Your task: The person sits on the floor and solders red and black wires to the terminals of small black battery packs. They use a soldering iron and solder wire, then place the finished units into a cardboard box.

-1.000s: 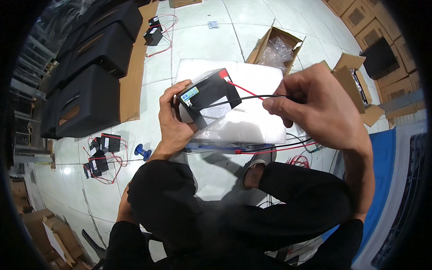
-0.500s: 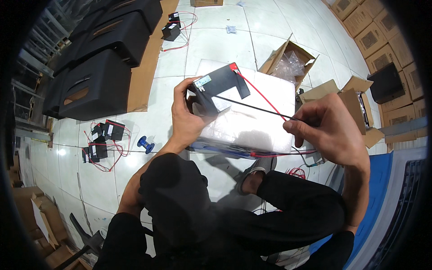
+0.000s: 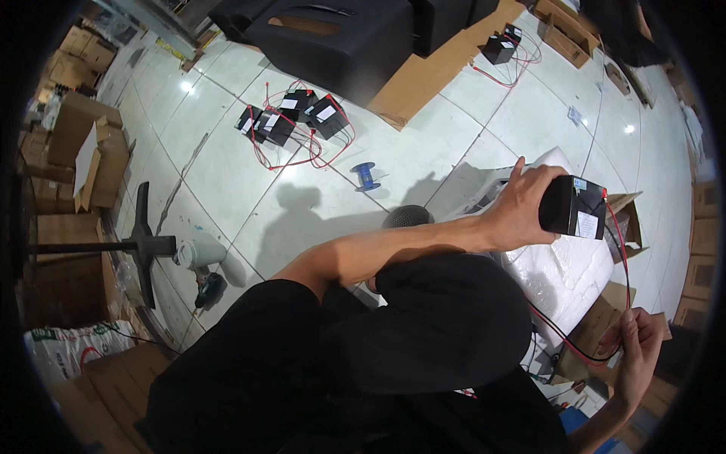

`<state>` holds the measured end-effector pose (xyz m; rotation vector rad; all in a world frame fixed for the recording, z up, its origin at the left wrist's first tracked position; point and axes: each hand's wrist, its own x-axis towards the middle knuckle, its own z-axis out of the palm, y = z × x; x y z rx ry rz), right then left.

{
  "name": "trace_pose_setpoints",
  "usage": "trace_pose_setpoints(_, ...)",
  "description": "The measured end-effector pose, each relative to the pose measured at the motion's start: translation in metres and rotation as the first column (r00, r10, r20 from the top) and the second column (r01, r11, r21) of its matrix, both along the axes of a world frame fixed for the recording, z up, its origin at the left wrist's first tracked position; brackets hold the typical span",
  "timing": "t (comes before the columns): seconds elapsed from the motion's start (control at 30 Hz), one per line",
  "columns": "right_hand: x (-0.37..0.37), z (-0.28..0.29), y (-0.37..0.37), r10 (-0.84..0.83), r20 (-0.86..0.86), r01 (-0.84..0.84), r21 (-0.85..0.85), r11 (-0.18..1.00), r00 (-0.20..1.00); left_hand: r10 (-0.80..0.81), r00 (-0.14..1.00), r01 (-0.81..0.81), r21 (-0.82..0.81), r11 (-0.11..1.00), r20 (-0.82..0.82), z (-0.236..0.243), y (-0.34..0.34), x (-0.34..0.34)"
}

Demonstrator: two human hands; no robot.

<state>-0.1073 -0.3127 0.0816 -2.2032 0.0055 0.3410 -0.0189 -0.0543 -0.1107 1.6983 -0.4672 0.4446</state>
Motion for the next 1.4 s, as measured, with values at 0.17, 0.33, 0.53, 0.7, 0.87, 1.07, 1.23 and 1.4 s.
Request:
trace_pose_setpoints(0.17,-0.003,0.0,0.008,-0.079,0.15,0.098,-0.121,0.988,0.986,0.055,0.998,-0.055,-0.02,0.998,0.039,-0.002,-0.002,0.0)
trace_pose_setpoints(0.33,-0.004,0.004,0.018,-0.051,0.243,0.1,-0.194,0.976,0.969,0.019,1.0,-0.02,-0.097,0.995,-0.018,0.001,-0.005,0.002)
trace_pose_setpoints(0.53,-0.005,0.017,0.025,-0.021,0.19,0.07,-0.254,0.965,0.982,0.055,0.997,-0.064,-0.231,0.971,-0.045,0.003,0.002,-0.003)
trace_pose_setpoints(0.7,-0.01,0.018,0.048,-0.025,0.23,0.024,0.007,1.0,0.973,0.171,0.979,-0.198,-0.314,0.928,-0.113,0.014,0.017,-0.004)
trace_pose_setpoints(0.87,-0.006,0.014,0.079,0.092,0.212,-0.083,-0.053,0.995,0.973,0.347,0.928,-0.372,-0.354,0.858,-0.134,0.02,0.056,0.005)
trace_pose_setpoints(1.07,0.044,0.024,0.096,0.159,0.213,-0.101,-0.26,0.96,0.964,0.495,0.864,-0.499,-0.033,0.866,-0.097,-0.018,0.117,-0.003)
trace_pose_setpoints(1.23,0.139,-0.007,0.128,0.528,0.436,-0.049,-0.736,0.676,0.729,0.602,0.755,-0.616,0.034,0.787,-0.259,-0.074,0.132,0.001)
trace_pose_setpoints(1.4,0.217,-0.062,0.171,0.747,0.416,-0.008,-0.871,0.491,0.518,0.551,0.685,-0.653,-0.067,0.754,-0.477,-0.144,0.129,0.04)
